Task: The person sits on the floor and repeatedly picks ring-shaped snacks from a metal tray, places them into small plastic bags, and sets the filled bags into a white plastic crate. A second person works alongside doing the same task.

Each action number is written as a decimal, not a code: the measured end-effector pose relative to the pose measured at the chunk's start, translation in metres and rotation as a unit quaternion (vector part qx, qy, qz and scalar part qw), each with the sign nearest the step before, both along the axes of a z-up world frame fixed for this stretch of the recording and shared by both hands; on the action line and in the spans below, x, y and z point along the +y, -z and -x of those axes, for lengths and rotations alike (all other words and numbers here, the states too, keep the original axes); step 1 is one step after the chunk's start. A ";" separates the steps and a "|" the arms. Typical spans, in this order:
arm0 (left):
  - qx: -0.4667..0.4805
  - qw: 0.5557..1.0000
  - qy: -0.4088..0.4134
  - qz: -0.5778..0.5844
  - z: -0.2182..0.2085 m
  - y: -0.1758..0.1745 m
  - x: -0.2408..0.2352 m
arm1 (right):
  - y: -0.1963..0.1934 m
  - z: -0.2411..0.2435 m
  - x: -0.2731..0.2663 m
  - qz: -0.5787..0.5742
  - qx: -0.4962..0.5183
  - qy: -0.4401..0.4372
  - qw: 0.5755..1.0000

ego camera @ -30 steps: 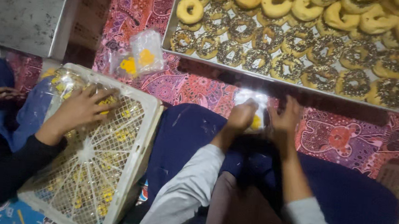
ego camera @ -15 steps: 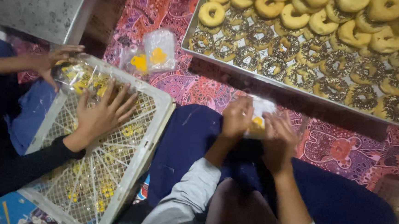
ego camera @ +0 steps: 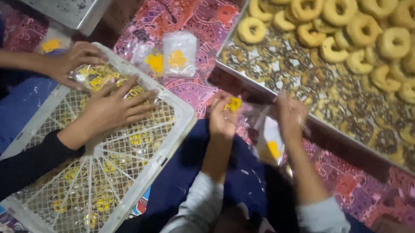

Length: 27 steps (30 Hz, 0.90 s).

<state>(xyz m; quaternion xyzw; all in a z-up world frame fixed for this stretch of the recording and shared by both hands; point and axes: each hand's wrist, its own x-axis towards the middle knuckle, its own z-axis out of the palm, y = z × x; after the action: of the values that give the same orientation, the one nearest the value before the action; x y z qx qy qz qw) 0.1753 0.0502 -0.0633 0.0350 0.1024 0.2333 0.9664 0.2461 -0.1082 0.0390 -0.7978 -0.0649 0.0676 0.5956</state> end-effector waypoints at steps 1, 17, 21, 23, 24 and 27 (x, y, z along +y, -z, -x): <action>0.012 0.999 -0.009 0.051 0.002 0.009 0.009 | -0.005 -0.026 0.018 0.022 -0.047 -0.020 0.998; -0.030 0.973 -0.031 0.229 -0.001 0.005 0.015 | -0.082 0.028 0.039 -0.209 0.115 -0.016 0.971; -0.079 0.962 -0.037 0.257 0.002 -0.009 -0.011 | -0.034 0.099 0.006 -0.141 -0.114 -0.023 0.983; -0.069 0.983 -0.066 0.155 0.004 -0.018 -0.038 | -0.016 0.107 0.000 0.117 -0.235 -0.043 0.964; -0.067 0.989 -0.080 0.101 0.005 -0.022 -0.050 | -0.014 0.114 -0.007 0.119 -0.219 -0.057 0.967; -0.023 0.997 -0.039 0.058 0.017 -0.035 -0.060 | -0.023 0.112 -0.006 0.115 -0.219 -0.079 0.966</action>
<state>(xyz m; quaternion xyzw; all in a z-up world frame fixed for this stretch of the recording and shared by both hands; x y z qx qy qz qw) 0.1579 -0.0102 -0.0282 -0.0303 0.0943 0.2651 0.9591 0.1342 -0.1142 0.0622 -0.8485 -0.2481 -0.0549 0.4641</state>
